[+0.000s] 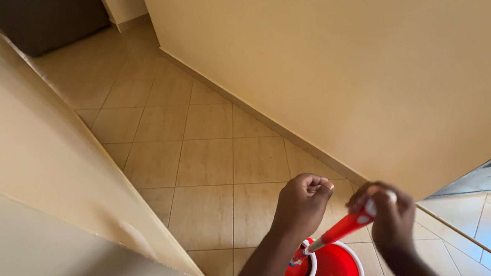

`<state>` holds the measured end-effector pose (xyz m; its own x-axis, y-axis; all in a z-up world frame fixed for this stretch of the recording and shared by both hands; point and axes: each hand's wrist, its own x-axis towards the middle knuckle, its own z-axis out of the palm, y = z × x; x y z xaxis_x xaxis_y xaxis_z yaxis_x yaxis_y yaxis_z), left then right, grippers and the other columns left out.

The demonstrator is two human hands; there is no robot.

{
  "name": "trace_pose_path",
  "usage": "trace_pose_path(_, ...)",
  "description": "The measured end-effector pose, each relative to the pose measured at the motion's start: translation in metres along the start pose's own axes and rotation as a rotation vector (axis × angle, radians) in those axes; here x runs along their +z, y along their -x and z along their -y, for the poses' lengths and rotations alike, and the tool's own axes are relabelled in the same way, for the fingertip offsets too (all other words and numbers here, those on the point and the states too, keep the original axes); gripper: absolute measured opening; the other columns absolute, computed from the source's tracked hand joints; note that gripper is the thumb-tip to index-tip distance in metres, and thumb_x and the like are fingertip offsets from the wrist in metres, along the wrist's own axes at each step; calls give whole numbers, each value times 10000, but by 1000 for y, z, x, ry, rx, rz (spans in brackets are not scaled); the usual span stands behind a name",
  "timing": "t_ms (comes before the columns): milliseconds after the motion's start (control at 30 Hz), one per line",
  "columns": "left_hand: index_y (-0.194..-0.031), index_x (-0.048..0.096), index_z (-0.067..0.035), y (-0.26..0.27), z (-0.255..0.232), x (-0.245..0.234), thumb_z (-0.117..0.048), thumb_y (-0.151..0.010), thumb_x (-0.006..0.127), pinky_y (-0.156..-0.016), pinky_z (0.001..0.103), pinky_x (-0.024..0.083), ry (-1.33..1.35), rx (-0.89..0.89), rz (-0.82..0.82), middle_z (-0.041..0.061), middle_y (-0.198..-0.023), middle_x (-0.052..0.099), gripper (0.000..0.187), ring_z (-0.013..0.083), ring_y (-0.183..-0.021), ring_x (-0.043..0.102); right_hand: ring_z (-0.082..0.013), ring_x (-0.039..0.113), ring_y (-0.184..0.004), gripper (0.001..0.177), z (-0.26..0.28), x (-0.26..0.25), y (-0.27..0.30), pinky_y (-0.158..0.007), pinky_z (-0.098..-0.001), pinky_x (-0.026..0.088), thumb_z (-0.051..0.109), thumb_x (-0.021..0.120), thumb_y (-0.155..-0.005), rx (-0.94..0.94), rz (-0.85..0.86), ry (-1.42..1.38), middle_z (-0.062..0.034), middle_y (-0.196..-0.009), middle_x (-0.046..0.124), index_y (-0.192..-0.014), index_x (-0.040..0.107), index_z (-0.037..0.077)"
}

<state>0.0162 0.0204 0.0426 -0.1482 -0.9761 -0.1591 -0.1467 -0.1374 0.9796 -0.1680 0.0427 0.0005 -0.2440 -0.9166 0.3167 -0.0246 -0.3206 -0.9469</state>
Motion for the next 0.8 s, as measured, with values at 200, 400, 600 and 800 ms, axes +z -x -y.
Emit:
trace_pose_path(200,-1069,717,-5,-5,15,9,-302,-904,708,-797,322,585,-27,91,-47,122,-962,778,340,202,-891,759,-244,703,-783,375,-49,-12,23,-775,-355,567,181,460,-932,141,119,106,-150,-709,685,-691,650,-34)
trace_pose_path(400,-1097,703,-6,10,7,8,-302,-894,705,-797,328,584,-8,12,-6,157,-996,778,359,227,-900,756,-248,660,-679,319,-46,-12,16,-649,-362,543,178,477,-957,118,17,102,-158,-683,670,-769,622,-36)
trace_pose_path(600,-1176,680,-32,16,11,9,-294,-909,700,-845,316,575,125,-29,24,133,-1118,755,374,194,-985,742,-252,588,-565,255,143,18,-56,-545,-393,506,205,460,-1003,-119,-135,62,-144,-659,522,-965,601,-3)
trace_pose_path(800,-1171,652,-35,19,10,15,-311,-927,670,-839,338,607,68,-46,48,112,-1108,746,368,196,-980,744,-297,609,-606,180,146,21,-68,-630,-424,550,102,455,-892,-154,72,-10,-180,-642,551,-844,557,-38)
